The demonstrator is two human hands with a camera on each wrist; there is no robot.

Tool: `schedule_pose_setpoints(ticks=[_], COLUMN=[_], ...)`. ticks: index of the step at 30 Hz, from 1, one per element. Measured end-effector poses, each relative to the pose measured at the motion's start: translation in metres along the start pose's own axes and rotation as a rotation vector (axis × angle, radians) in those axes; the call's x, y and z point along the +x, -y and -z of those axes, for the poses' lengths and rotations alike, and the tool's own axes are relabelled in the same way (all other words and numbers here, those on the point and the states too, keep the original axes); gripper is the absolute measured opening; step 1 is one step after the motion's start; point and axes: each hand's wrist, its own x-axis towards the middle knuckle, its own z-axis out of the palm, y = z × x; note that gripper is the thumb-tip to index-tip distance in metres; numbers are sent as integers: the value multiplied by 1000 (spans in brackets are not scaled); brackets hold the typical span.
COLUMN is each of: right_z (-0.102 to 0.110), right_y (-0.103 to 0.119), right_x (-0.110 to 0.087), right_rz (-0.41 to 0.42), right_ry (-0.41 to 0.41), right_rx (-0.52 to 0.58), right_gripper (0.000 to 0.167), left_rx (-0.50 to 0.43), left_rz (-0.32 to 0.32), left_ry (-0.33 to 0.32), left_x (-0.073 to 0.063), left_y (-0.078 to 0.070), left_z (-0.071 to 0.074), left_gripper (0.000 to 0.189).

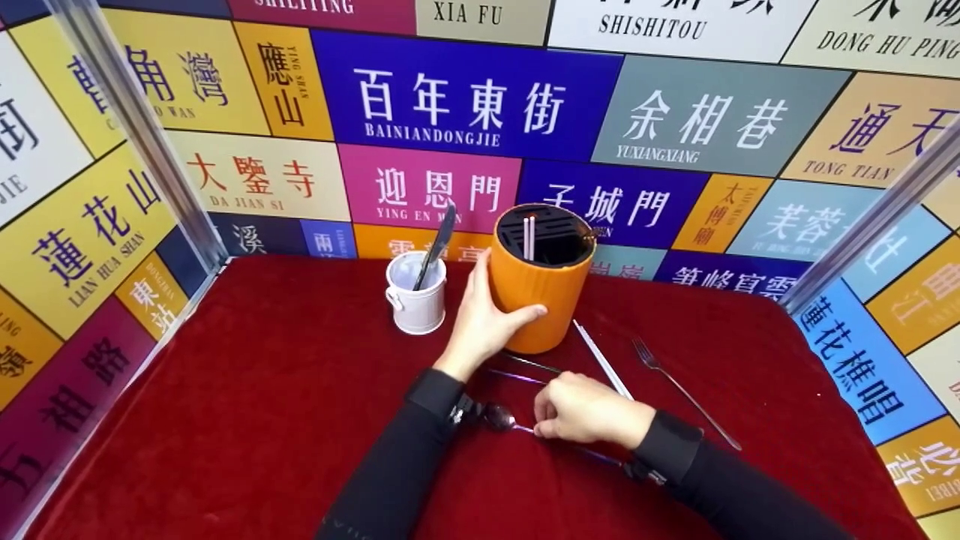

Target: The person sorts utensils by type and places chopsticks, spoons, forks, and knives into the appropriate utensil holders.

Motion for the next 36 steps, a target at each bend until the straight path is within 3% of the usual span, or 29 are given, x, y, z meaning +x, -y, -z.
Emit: schedule_pose_setpoints(ticks=[7, 17, 27, 36], right_z=[-4, -4, 8, 20], right_y=[5, 8, -3, -11], right_x=[1, 2, -2, -10], right_rz=[25, -15, -27, -49], right_ry=[34, 51, -5, -8], right_rx=[-12, -6, 39, 50], right_gripper=[12, 15, 3, 9], left_rx=[11, 3, 4, -5], left_rz=[-4, 1, 2, 6], left_ry=[-2, 1, 4, 6], left_x=[-2, -2, -1, -2], left_y=[-2, -2, -2, -4], left_z=[1, 2, 1, 1], left_gripper=[130, 131, 131, 132])
